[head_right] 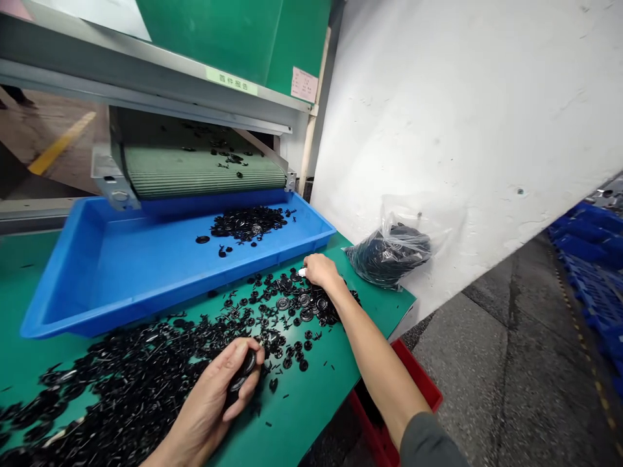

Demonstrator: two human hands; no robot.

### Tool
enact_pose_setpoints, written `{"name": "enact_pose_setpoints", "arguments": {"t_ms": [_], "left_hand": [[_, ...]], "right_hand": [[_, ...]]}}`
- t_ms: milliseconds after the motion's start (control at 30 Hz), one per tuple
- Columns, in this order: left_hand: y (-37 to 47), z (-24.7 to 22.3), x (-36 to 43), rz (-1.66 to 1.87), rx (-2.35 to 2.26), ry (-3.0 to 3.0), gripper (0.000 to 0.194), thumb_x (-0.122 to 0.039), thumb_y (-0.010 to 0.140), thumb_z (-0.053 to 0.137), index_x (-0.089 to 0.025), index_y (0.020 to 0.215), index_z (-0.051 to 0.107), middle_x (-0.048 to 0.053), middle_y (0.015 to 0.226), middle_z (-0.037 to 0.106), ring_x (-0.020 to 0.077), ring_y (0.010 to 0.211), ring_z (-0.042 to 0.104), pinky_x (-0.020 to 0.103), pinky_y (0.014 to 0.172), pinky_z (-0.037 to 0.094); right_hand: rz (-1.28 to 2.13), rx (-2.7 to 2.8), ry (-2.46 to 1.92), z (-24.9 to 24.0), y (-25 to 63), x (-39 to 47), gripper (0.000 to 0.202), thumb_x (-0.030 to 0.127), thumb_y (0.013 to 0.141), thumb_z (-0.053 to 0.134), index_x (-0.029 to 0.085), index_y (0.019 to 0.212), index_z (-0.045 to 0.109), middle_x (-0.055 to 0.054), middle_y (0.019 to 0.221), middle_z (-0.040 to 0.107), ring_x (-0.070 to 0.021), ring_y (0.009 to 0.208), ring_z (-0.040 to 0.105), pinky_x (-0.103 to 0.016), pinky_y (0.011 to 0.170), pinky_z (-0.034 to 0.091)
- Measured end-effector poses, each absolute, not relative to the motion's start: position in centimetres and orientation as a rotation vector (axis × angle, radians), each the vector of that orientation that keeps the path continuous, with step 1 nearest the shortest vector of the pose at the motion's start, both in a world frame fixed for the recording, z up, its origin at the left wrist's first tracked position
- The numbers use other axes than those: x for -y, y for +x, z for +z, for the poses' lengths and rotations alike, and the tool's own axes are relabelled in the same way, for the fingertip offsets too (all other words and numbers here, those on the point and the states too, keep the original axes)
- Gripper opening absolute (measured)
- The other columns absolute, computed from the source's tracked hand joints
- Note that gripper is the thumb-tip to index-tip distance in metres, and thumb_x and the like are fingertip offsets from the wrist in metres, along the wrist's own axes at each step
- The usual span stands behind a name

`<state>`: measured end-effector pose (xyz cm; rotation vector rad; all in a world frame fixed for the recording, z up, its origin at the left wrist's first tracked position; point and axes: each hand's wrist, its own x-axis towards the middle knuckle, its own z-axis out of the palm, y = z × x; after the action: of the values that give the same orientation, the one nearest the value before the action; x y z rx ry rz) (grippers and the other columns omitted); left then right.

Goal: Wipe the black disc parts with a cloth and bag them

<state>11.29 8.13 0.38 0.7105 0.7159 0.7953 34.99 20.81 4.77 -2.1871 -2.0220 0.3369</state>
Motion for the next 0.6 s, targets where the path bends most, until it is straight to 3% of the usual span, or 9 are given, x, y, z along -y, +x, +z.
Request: {"name": "enact_pose_setpoints", "arguments": {"t_ms": [67, 133, 233, 367, 467, 533, 600], "left_hand": [[11.2, 0.5, -8.2, 0.787, -0.683, 0.676, 0.026, -0.042, 0.089, 0.06, -0.017, 0.084, 0.06, -0.002, 0.076, 0.059, 0.0006, 0.041, 0.028, 0.01, 0.032, 0.023], [11.1, 0.7, -8.2, 0.789, -0.667, 0.634, 0.02, -0.038, 0.088, 0.063, -0.018, 0.086, 0.06, 0.0, 0.084, 0.062, 0.0012, 0.043, 0.033, 0.01, 0.031, 0.024], [11.1, 0.9, -8.2, 0.789, -0.66, 0.623, 0.02, -0.038, 0.086, 0.065, -0.019, 0.092, 0.062, 0.001, 0.089, 0.062, 0.0038, 0.05, 0.041, 0.009, 0.031, 0.027], [11.6, 1.0, -7.9, 0.825, -0.707, 0.688, 0.029, -0.044, 0.082, 0.069, -0.019, 0.095, 0.061, 0.001, 0.087, 0.061, 0.0056, 0.053, 0.043, 0.01, 0.032, 0.027], [12.0, 0.7, -7.5, 0.842, -0.787, 0.785, 0.036, -0.051, 0.081, 0.066, -0.021, 0.1, 0.058, -0.003, 0.072, 0.059, 0.0043, 0.044, 0.035, 0.011, 0.033, 0.023], [12.2, 0.3, -7.3, 0.818, -0.832, 0.868, 0.037, -0.056, 0.083, 0.061, -0.021, 0.094, 0.056, -0.007, 0.057, 0.053, 0.0033, 0.038, 0.027, 0.012, 0.034, 0.019], [12.1, 0.0, -7.2, 0.787, -0.864, 0.95, 0.04, -0.06, 0.083, 0.058, -0.02, 0.084, 0.054, -0.009, 0.048, 0.047, 0.0033, 0.036, 0.024, 0.013, 0.035, 0.016]], "right_hand": [[0.393, 2.027, -2.158, 4.6, 35.2, -21.1, 0.012, 0.026, 0.09, 0.061, 0.015, 0.094, 0.063, -0.004, 0.089, 0.063, -0.0165, 0.078, 0.06, -0.031, 0.071, 0.048], [0.403, 2.019, -2.077, 4.9, 35.2, -20.4, 0.004, 0.015, 0.085, 0.06, 0.016, 0.086, 0.064, -0.003, 0.086, 0.062, -0.016, 0.077, 0.058, -0.028, 0.069, 0.044], [0.393, 1.983, -1.914, 5.5, 34.6, -18.1, 0.013, 0.005, 0.078, 0.055, 0.016, 0.078, 0.063, -0.005, 0.094, 0.062, -0.0166, 0.083, 0.056, -0.027, 0.071, 0.04], [0.53, 1.91, -1.732, 4.8, 31.8, -13.9, 0.02, 0.009, 0.084, 0.045, 0.015, 0.09, 0.063, -0.004, 0.084, 0.063, -0.0143, 0.072, 0.059, -0.025, 0.062, 0.045], [0.867, 1.771, -1.484, 3.3, 28.9, -10.6, 0.038, 0.017, 0.089, 0.044, 0.017, 0.126, 0.052, -0.001, 0.085, 0.065, -0.0122, 0.063, 0.064, -0.023, 0.056, 0.05], [0.996, 1.677, -1.354, 2.8, 27.5, -8.8, 0.033, 0.018, 0.089, 0.045, 0.018, 0.118, 0.06, -0.003, 0.095, 0.065, -0.0114, 0.066, 0.065, -0.024, 0.06, 0.052], [0.893, 1.715, -1.364, 3.1, 27.0, -7.5, 0.028, 0.013, 0.086, 0.047, 0.02, 0.104, 0.069, -0.003, 0.095, 0.066, -0.0121, 0.071, 0.064, -0.025, 0.067, 0.051]]}}
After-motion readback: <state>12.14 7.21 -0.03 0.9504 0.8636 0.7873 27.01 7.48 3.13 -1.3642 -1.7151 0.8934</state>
